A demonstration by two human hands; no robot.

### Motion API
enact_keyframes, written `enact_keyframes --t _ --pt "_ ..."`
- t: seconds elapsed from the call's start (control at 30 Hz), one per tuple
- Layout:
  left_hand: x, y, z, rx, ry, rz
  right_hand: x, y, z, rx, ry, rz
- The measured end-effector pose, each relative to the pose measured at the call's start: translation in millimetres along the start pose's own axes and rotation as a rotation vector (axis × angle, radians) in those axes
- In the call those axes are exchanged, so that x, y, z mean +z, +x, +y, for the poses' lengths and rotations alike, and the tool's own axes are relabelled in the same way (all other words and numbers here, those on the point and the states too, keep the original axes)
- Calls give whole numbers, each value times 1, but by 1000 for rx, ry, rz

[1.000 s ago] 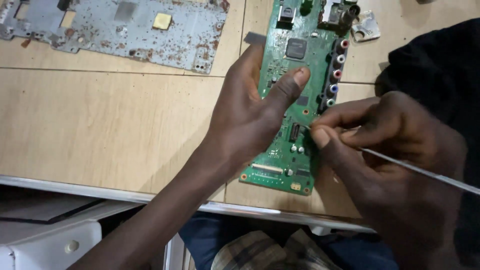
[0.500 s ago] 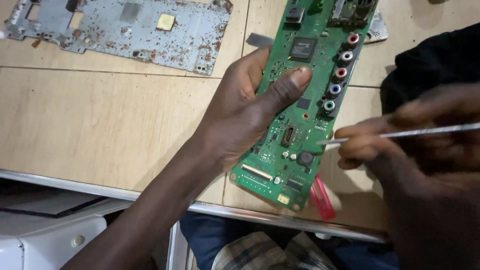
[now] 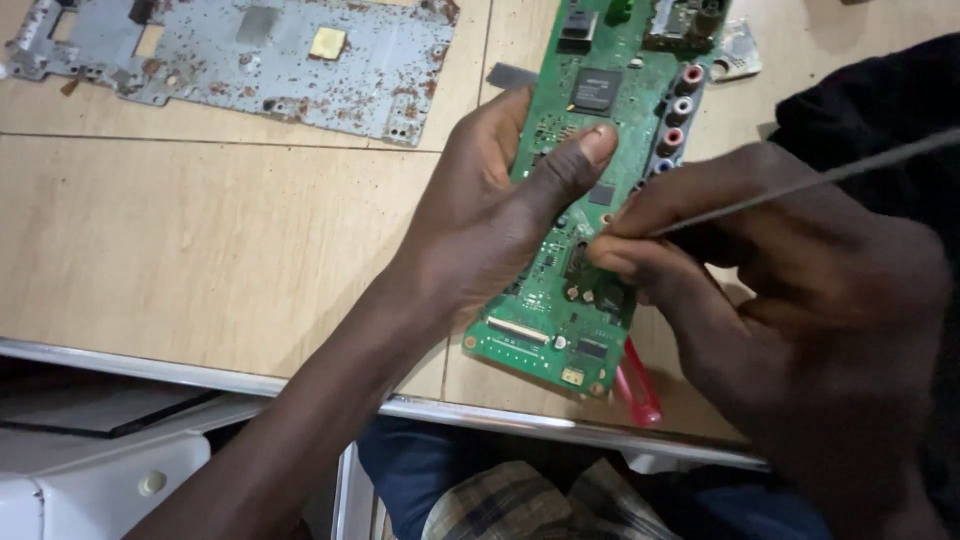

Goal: The person holds a green circuit board and uses a metal tool to scrape and clean components on its surface. They then use a red-handled tool to scrape the board further and a thin metal tool to adjust or clean specific parts. The person works at a wooden table with various tools and electronic parts nearby.

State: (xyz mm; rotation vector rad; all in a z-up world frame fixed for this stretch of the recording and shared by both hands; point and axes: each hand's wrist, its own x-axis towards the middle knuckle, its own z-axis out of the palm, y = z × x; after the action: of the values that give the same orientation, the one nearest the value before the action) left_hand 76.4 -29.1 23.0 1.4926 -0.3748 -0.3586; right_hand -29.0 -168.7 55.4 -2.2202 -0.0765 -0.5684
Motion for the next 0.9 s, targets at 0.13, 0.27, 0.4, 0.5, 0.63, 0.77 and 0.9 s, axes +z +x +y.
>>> enact_keyframes --t 0.13,0.27,0.4,0.5,0.63,0.77,0.9 --pt "0 0 -4 45 8 -1 -1 4 -3 -121 -52 -62" --pt "3 0 -3 76 60 13 0 9 0 -180 -85 -78" --pt "5 3 -8 103 -24 24 -1 15 -3 -276 -139 -10" --pt "7 0 -2 45 1 42 -6 18 -6 -239 -38 -74" --pt "8 -2 -3 56 -4 59 -5 16 2 -215 30 -118" --pt "8 -4 -11 -91 220 194 -5 13 5 -275 97 -187" --pt "9 -4 -6 -121 228 162 -4 12 7 -244 78 -123"
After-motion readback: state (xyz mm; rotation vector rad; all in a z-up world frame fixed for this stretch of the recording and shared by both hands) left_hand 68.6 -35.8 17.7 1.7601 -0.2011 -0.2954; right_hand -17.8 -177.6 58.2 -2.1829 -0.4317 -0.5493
